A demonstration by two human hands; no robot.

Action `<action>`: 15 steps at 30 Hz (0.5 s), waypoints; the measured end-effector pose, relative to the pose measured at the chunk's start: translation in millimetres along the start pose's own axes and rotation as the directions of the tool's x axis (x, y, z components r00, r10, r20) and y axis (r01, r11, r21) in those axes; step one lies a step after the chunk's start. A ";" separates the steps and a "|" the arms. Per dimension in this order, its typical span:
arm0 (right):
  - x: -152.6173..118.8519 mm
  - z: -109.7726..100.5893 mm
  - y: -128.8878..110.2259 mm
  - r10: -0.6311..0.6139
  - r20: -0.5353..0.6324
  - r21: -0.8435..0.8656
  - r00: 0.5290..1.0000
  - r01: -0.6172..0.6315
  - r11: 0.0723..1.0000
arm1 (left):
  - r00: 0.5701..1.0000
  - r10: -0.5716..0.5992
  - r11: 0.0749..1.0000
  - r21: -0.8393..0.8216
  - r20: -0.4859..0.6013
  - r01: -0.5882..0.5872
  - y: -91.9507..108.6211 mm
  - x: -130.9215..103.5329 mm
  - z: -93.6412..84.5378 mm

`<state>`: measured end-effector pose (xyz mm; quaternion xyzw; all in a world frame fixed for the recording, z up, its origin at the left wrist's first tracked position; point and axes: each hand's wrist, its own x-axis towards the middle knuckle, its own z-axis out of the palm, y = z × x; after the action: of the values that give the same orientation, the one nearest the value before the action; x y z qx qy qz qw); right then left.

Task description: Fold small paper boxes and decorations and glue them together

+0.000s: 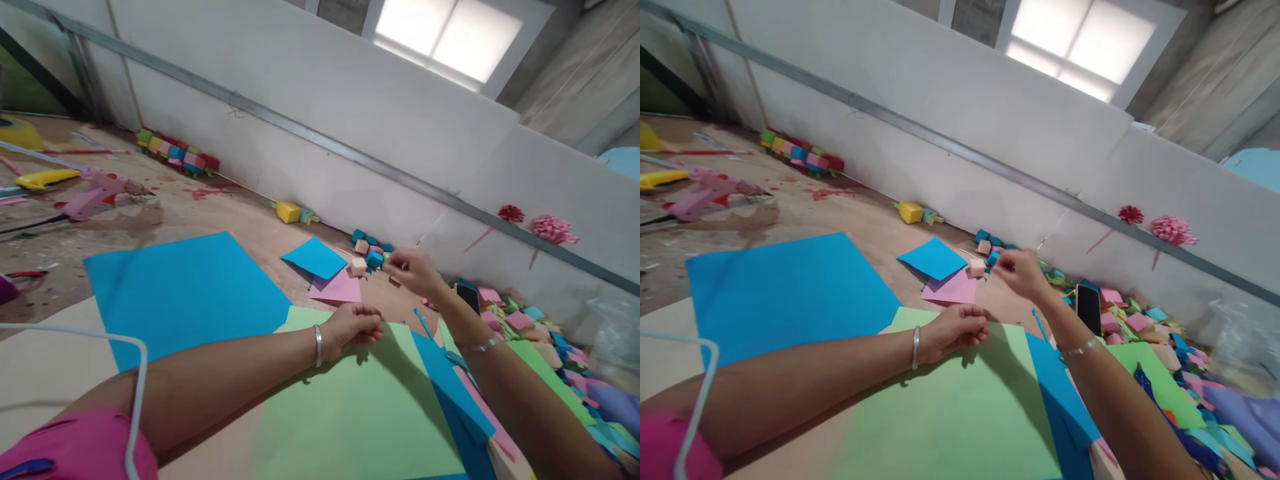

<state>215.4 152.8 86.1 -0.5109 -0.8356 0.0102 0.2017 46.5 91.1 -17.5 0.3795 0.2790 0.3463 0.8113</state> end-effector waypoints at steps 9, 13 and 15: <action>-111.1 3.5 -25.9 0.014 0.378 0.390 0.926 -0.173 0.904 | 0.969 0.119 0.850 0.483 0.217 -0.212 -5.9 -0.8 4.0; -109.3 -11.1 -5.8 0.116 0.403 0.526 0.908 -0.333 0.783 | 0.986 0.128 0.839 0.518 0.105 -0.164 -9.3 -1.5 4.0; -112.5 -40.0 18.8 0.203 0.342 0.528 0.917 -0.367 0.766 | 0.988 0.140 0.847 0.509 0.066 -0.154 -8.4 -0.5 3.0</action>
<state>289.8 57.7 81.9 -0.5402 -0.7227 0.3643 0.2306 51.3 85.4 -22.5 0.6063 0.3202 0.3157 0.6559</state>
